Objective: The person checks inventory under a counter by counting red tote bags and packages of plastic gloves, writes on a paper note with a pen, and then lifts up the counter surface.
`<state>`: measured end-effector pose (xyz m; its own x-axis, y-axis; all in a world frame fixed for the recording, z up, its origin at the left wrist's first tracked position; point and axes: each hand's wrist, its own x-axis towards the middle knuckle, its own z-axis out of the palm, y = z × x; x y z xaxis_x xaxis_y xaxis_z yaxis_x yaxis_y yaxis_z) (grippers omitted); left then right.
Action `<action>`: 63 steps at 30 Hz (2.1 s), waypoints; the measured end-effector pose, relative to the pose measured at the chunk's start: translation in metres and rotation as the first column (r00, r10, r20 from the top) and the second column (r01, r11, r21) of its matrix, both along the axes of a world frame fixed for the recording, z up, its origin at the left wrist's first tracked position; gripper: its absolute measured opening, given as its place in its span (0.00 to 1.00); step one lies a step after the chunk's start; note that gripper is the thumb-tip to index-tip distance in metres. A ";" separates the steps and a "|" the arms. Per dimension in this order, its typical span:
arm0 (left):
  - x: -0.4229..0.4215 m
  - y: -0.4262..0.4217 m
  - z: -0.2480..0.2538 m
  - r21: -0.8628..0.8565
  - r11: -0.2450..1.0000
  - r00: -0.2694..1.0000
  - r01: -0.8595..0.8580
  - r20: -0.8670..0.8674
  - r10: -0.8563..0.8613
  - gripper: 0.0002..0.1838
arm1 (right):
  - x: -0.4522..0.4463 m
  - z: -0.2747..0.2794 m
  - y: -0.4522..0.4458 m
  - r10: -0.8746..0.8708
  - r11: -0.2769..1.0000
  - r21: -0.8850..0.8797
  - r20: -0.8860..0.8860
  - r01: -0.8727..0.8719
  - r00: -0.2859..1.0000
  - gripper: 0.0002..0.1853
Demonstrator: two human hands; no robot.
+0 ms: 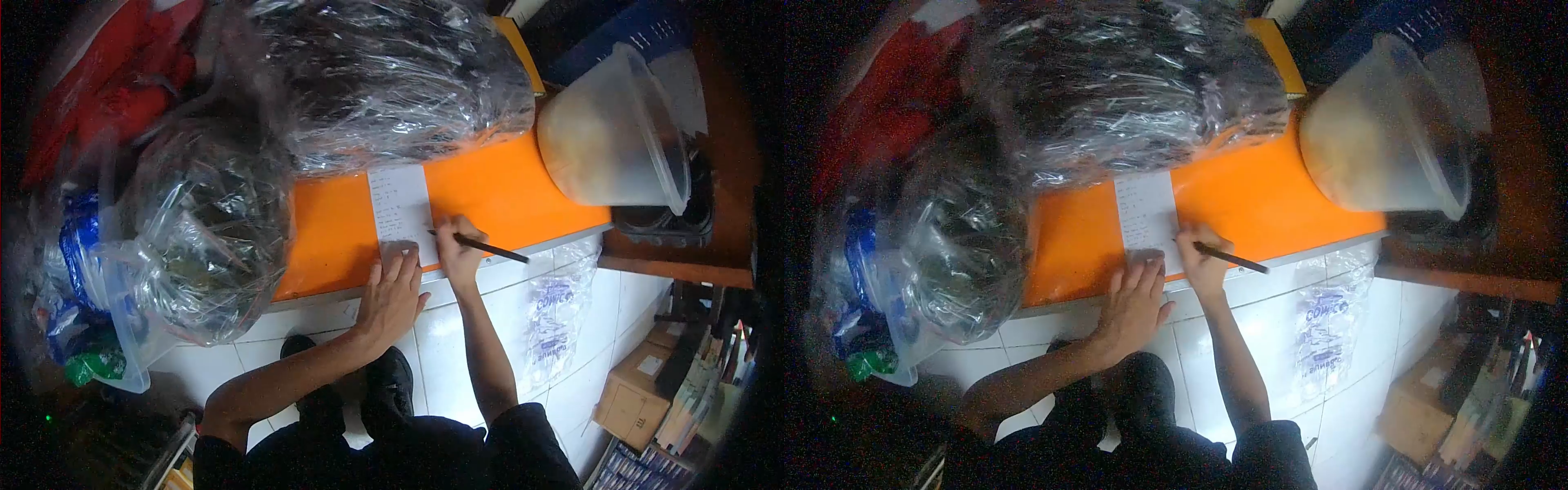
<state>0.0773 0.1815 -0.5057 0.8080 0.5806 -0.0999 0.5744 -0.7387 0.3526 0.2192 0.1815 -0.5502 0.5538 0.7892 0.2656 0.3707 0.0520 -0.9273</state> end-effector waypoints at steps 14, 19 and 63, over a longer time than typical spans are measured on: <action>-0.038 -0.008 -0.006 -0.157 0.987 0.958 0.028 0.287 0.018 0.30 | 0.027 0.053 0.046 0.700 0.699 -0.688 0.604 -0.195 0.381 0.21; -0.168 0.014 0.117 0.183 0.967 0.917 -0.176 0.388 0.094 0.19 | 0.013 0.073 0.026 0.498 0.864 -0.451 0.689 -0.226 0.527 0.19; -0.219 0.008 0.125 -0.755 0.366 -0.016 -0.544 0.445 0.895 0.22 | -0.111 0.182 -0.013 0.709 0.700 0.165 -0.278 -0.695 0.648 0.34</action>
